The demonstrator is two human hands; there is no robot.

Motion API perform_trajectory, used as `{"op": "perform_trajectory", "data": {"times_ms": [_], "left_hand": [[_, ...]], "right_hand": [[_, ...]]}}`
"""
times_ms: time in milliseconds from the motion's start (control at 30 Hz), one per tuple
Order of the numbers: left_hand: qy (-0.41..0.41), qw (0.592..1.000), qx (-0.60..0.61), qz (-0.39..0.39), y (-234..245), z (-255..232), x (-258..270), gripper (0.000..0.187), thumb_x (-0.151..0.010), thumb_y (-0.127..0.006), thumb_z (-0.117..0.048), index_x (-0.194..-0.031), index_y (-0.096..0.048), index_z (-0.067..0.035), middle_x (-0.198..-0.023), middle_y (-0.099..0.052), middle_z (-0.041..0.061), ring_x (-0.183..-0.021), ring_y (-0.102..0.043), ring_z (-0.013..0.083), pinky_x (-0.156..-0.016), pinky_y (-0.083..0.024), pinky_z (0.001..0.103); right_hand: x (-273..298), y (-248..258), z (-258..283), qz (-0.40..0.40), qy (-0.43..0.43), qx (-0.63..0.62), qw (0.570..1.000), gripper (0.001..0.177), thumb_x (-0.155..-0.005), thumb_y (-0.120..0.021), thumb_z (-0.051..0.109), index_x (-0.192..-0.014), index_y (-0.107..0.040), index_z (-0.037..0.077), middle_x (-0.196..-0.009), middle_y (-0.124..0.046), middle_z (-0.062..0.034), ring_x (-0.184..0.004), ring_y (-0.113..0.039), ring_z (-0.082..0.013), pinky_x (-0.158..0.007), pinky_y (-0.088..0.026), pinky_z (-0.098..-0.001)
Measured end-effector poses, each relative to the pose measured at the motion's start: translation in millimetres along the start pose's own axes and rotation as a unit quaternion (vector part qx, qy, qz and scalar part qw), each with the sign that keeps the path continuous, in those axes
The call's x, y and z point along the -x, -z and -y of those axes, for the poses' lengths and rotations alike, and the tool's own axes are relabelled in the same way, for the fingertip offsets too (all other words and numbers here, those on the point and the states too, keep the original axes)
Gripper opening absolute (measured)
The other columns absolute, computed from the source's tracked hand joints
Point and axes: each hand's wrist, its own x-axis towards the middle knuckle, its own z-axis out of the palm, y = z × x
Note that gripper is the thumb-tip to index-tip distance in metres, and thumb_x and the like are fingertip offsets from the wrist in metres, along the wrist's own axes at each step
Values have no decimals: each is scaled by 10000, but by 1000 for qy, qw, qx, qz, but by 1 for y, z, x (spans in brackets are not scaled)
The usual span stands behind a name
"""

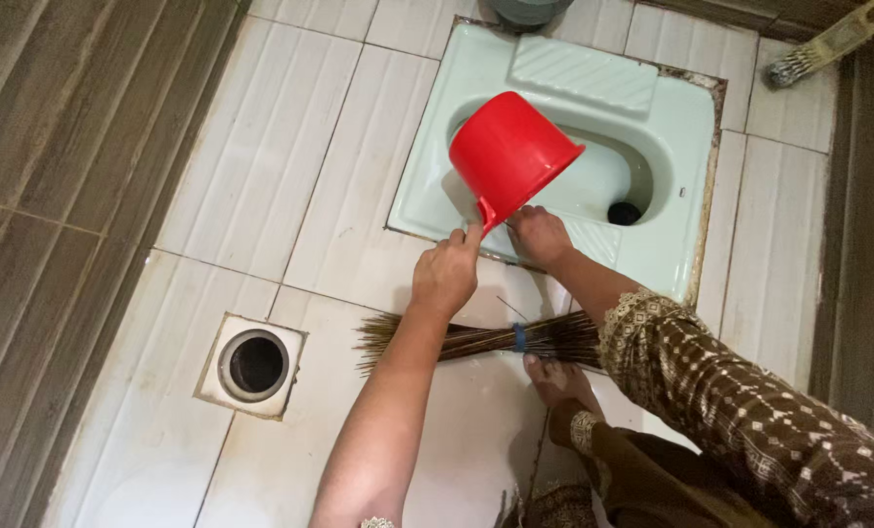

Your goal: The person cleans the bathroom floor and squat toilet by scooping water from a basin with a mug, pouring the water across the tiled floor and toilet, and sweeping and scrubbing the surfaces using a handheld broom.

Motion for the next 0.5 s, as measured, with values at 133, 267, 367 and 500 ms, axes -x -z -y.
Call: {"op": "perform_trajectory", "data": {"times_ms": [133,267,367,500], "left_hand": [[-52,996,0,-66,3,17,17,384,-821,-576,27,-1200,-545,-24,-947,-673,183,-849,-710,359,-705,-583,465],[-63,996,-3,-59,6,30,34,312,-848,-584,16,-1152,-564,-54,-963,-678,145,-862,-706,320,-719,-582,450],[-83,995,-7,-59,5,36,43,365,-832,-582,11,-1190,-556,-52,-1006,-674,146,-859,-707,320,-724,-585,444],[-85,995,-1,-49,2,38,51,330,-856,-584,-15,-1181,-540,-42,-1046,-666,165,-911,-707,334,-750,-583,454]], "right_hand": [[3,-7,4,14,-53,-36,998,181,-968,-646,212,-1063,-665,60,-883,-691,-187,-778,-672,-412,-728,-550,-526],[30,-5,24,94,-61,-144,983,237,-782,-689,203,-988,-673,87,-791,-719,-153,-747,-694,-370,-721,-556,-498],[49,-12,35,302,-26,10,953,380,-805,-800,463,-817,-727,91,-835,-724,-162,-824,-693,-360,-801,-559,-459],[69,-34,44,280,-1,-13,960,179,-752,-743,272,-833,-710,117,-837,-727,-155,-847,-706,-372,-777,-565,-487]]}}
